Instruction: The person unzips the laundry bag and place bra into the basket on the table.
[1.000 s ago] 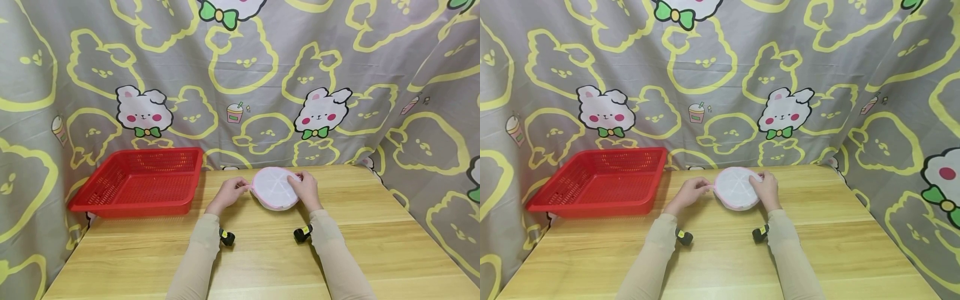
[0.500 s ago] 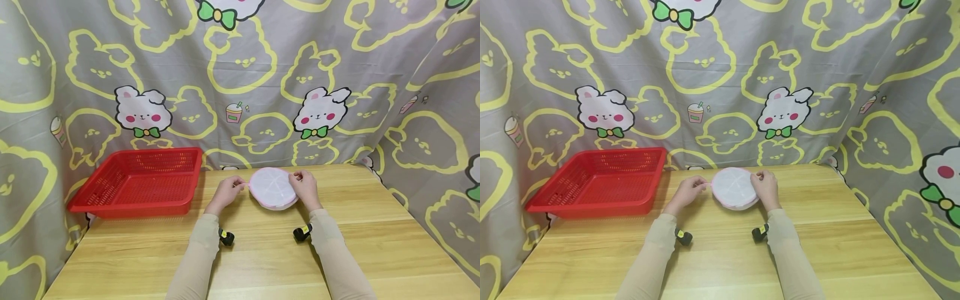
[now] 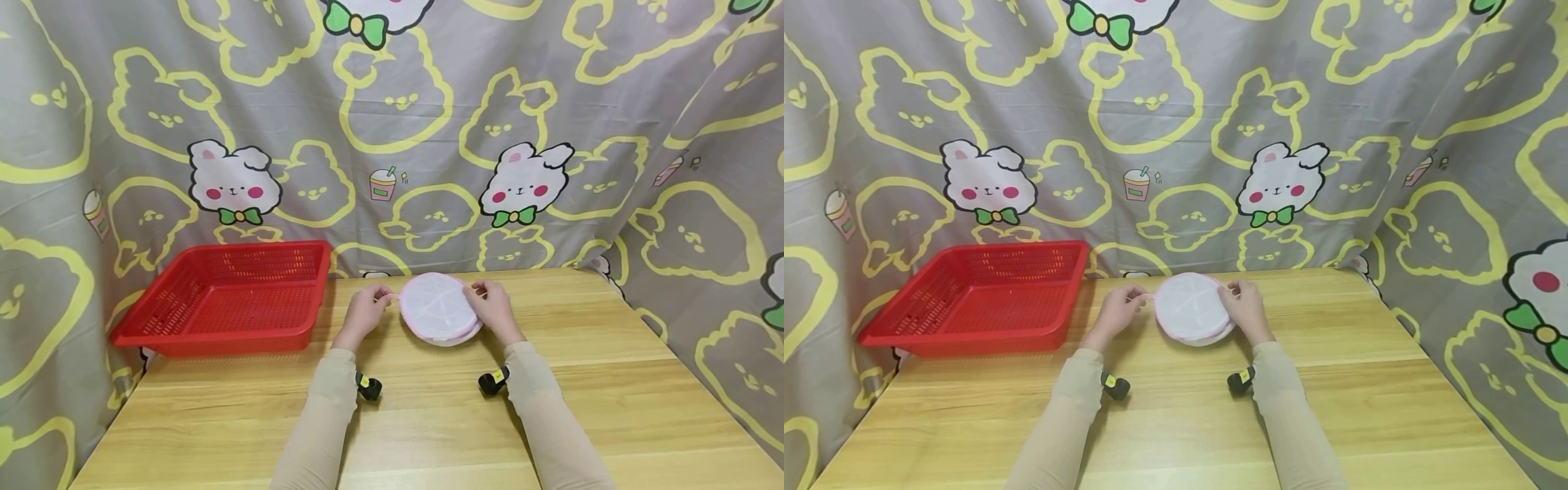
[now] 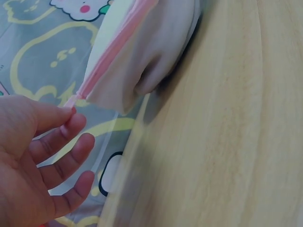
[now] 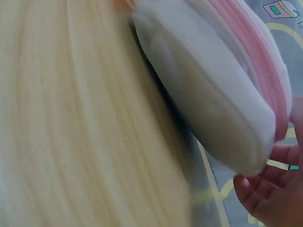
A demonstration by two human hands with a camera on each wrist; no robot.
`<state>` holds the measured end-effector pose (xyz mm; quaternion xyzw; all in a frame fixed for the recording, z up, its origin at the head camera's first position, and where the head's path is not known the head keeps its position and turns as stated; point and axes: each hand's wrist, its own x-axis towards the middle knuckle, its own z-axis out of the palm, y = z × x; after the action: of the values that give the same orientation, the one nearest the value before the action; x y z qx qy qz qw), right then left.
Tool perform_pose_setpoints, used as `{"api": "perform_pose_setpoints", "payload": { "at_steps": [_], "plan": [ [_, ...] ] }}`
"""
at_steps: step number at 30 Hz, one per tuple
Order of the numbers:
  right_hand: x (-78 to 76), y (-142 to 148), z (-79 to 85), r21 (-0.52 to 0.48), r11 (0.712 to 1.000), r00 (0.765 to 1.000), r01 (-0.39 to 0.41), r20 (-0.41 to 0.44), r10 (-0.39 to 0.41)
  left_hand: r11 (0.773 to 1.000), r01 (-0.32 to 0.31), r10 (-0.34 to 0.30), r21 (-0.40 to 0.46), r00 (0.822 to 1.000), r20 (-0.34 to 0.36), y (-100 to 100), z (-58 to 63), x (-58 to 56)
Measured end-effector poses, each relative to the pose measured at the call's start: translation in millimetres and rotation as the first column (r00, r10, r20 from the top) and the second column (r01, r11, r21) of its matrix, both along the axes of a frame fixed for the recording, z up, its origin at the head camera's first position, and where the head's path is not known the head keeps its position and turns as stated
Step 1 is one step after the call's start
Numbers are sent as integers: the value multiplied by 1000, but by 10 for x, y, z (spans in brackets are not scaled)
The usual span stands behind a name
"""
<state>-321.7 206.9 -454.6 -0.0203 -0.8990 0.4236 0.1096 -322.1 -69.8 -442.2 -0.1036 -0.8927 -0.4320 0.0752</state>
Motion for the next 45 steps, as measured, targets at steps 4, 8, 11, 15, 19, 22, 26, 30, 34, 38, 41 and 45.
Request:
{"api": "perform_pose_setpoints", "payload": {
  "at_steps": [4, 8, 11, 15, 19, 22, 26, 30, 34, 38, 41, 45],
  "plan": [
    [1, -14, -10, -7, 999, 999, -51, 15, 51, 1000, -19, 19, 13, 1000, -9, -7, 5, -4],
    [12, -22, -6, -7, 997, 997, -75, 26, 75, 1000, -27, 27, 17, 999, -21, -7, 6, -7],
    [23, -26, -1, -9, 996, 994, -91, 53, 91, 1000, -25, 25, 17, 999, -23, -5, 13, -3],
    [24, -26, -4, 9, 993, 989, -117, 87, 116, 1000, -19, 20, 7, 999, -35, 2, 16, 2],
    [14, -30, -7, 31, 989, 984, -142, 112, 138, 1000, -19, 19, -5, 999, -32, 14, 12, 5],
    [10, -38, -6, 34, 987, 981, -155, 121, 150, 1000, -20, 19, -16, 999, -26, 26, 14, 9],
    [13, -47, -11, 47, 985, 979, -165, 132, 158, 999, -14, 13, -34, 1000, -24, 43, 22, 17],
    [18, -52, -14, 69, 983, 977, -171, 139, 161, 999, -7, 6, -41, 1000, -10, 52, 29, 27],
    [22, -52, -4, 78, 981, 975, -176, 150, 163, 999, 0, -1, -45, 1000, -12, 51, 31, 33],
    [32, -58, 7, 76, 981, 973, -177, 160, 163, 999, 0, -1, -44, 1000, -12, 49, 28, 35],
    [33, -60, 13, 76, 981, 973, -178, 165, 163, 999, 0, -1, -47, 1000, -11, 47, 24, 31],
    [30, -57, 21, 69, 981, 969, -183, 179, 169, 999, 1, -2, -49, 1000, -12, 37, 16, 20]
  ]
}}
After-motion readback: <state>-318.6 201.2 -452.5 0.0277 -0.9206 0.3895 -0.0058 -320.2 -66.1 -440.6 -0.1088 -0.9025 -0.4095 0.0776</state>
